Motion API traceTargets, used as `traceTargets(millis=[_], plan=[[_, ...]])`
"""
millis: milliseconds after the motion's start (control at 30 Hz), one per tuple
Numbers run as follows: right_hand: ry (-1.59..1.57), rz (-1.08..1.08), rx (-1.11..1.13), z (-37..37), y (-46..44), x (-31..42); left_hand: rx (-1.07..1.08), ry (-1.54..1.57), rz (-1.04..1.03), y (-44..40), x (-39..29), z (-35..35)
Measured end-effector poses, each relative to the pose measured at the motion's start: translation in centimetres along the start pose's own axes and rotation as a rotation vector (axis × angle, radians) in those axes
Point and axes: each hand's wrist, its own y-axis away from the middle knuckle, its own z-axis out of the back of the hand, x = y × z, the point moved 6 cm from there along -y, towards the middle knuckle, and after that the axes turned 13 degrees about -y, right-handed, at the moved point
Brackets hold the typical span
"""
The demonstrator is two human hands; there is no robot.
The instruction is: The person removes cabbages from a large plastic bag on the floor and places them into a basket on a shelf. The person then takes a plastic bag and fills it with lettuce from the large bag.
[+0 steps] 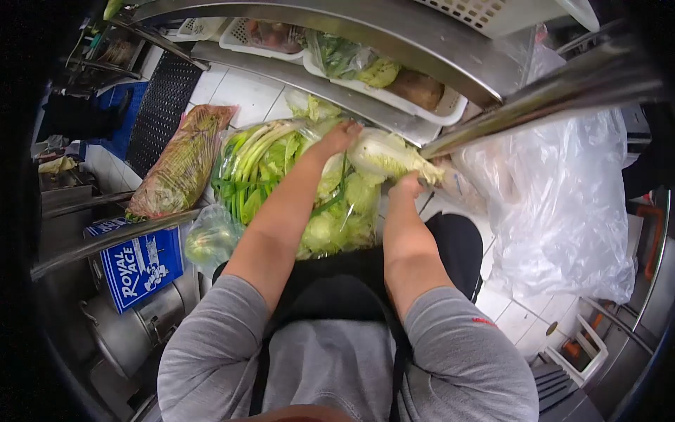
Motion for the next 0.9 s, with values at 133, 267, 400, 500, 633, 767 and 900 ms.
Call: traceTargets(millis=[133,267,400,500,633,767,900], plan=[[-0.203,-0.343,0.244,-1.1,-0.1,-0.4,0.178,0.055,0.087,-1.4,-0.1,-3.0],[-0.211,-0.475,0.535,-2.7,2.1,-0.9,0.04,-0.133,0.177,2.0,-1.3,-2.8],[-0.304,-0.458,0.621,-2.5,4.0,-0.1,-0.186,-0.014,0.121,5.6,-2.0,-3.2],[-0.276,-0.451,0.723,-3.5,5.9,0.6,-0.203,0.256,0.076,10.1,-1.4,-3.3],[0.317,-0.427,0.803,-4.8,14.3,2.5,-0.021,0.893,0.306,18.3,0.1,-3.1],[0.87,-0.158,1.386,-8.3,26.2,1.6,0.112,1.411,0.293,22.2,3.3,-5.3],[0.862,0.338,1.57,-11.5,35.4,6.6,0.006,1.634,0.16,24.7,2.0,1.2]])
